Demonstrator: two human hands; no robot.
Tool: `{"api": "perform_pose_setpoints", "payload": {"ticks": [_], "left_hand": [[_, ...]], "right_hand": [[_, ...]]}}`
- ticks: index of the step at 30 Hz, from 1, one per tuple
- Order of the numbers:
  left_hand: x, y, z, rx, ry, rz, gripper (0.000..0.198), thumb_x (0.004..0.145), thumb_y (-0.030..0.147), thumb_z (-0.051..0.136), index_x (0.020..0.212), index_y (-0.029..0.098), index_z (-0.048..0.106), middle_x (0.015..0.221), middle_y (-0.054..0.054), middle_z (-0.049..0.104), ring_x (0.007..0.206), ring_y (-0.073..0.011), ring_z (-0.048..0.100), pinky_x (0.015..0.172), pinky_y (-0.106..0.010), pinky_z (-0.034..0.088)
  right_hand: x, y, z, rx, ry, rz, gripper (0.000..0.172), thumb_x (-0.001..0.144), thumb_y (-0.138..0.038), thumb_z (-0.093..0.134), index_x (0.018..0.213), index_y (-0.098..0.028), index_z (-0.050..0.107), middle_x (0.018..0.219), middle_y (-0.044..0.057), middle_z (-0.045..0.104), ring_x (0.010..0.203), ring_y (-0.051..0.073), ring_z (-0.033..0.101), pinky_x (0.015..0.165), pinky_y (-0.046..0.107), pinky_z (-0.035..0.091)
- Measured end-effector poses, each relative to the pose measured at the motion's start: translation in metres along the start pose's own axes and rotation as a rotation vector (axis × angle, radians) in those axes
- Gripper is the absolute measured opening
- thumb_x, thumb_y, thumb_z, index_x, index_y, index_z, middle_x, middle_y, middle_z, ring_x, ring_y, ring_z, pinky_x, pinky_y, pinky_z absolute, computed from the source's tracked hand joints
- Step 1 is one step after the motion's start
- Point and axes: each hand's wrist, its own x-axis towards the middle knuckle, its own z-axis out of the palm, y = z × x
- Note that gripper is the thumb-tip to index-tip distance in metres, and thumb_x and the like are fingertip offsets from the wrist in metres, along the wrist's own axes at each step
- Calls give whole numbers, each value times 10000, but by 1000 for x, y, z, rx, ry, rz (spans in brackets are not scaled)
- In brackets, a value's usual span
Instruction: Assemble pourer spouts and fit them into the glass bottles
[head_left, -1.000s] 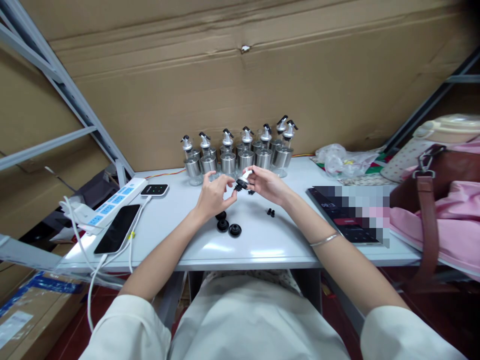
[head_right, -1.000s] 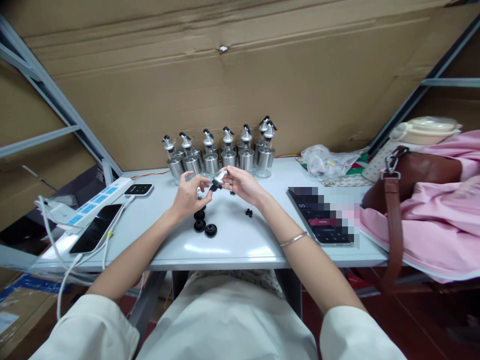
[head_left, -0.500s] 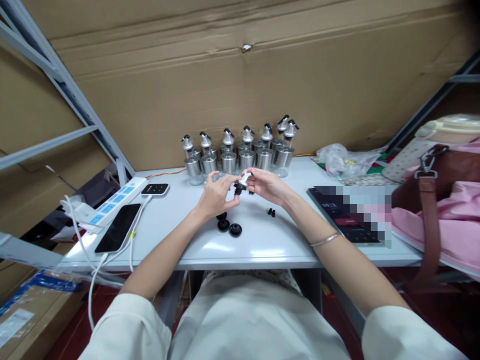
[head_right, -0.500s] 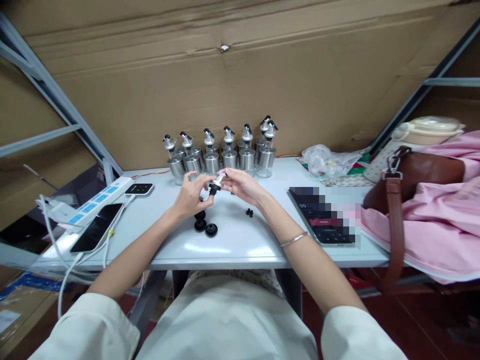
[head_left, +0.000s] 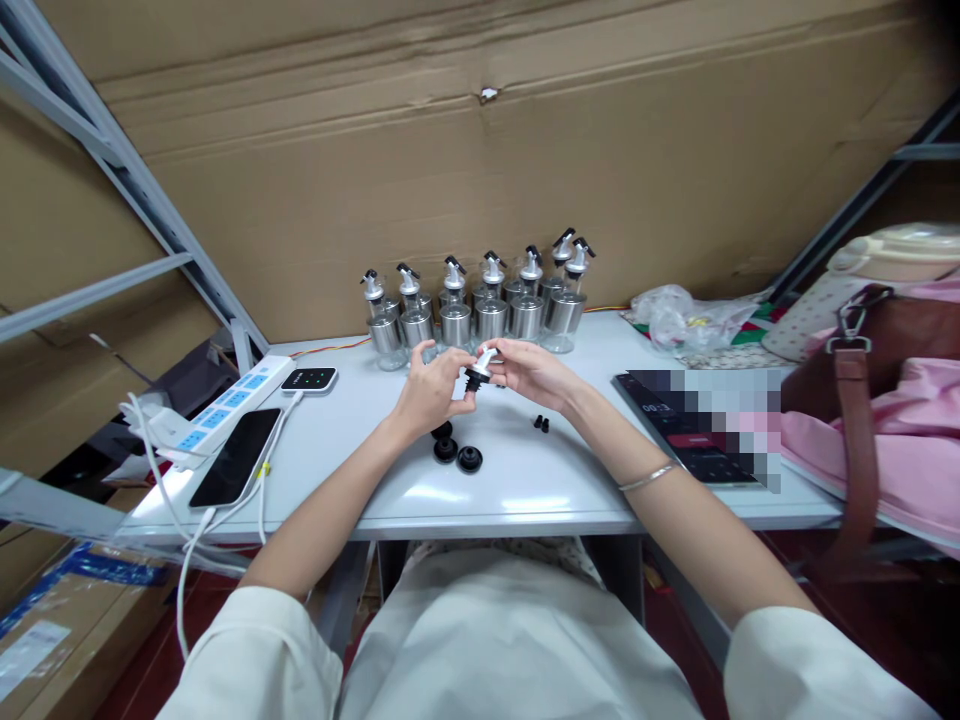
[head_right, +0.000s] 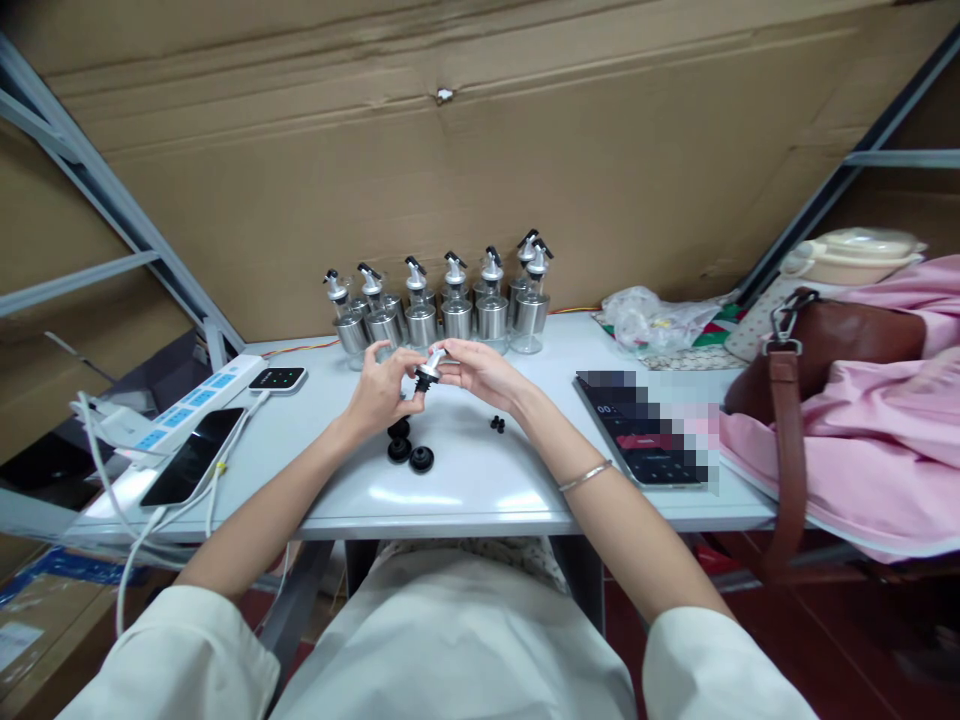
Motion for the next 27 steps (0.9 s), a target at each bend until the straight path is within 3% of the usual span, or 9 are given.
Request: {"api": "perform_pose_setpoints", "payload": {"ticks": [5, 17, 21, 25, 27], "left_hand": [[1, 2, -2, 4, -2, -23, 347, 696, 191, 581, 1023, 204, 466, 985, -29, 665, 754, -176, 649, 1040, -470, 284], [2, 3, -2, 11, -29, -43, 290, 686, 200, 596, 943, 215, 463, 960, -23, 675, 763, -184, 648, 1043, -482, 286], [2, -1, -3, -12, -41, -33, 320, 718, 155, 535, 1028, 209, 477, 1020, -33, 664, 799, -177, 641, 1033, -450, 308], [0, -8, -5, -58, -40, -67, 438, 760, 71, 414, 1172, 212, 459, 1131, -54, 629, 943, -176, 613, 932, -347, 400], [0, -9, -4, -83, -35, -71, 453, 768, 66, 393, 1193, 206, 460, 1132, -60, 622, 988, -178, 593, 884, -314, 421]], "right_hand": [[0, 0, 0, 20, 1, 43, 122, 809, -272, 667, 831, -153, 681, 801, 40, 705, 717, 126, 684, 666, 203, 560], [-1, 0, 1, 38, -4, 70, 91, 814, -231, 651, 825, -143, 671, 790, 51, 705, 710, 140, 688, 679, 236, 576], [-2, -2, 1, 49, -15, 43, 121, 767, -243, 699, 832, -144, 676, 797, 44, 700, 728, 130, 677, 729, 239, 559], [-1, 0, 0, 20, -1, -9, 156, 731, -254, 724, 856, -174, 674, 887, 37, 695, 827, 141, 658, 842, 305, 526], [2, 3, -1, -76, 56, -41, 193, 716, -290, 728, 865, -186, 666, 878, 29, 682, 808, 142, 642, 792, 314, 524]]}}
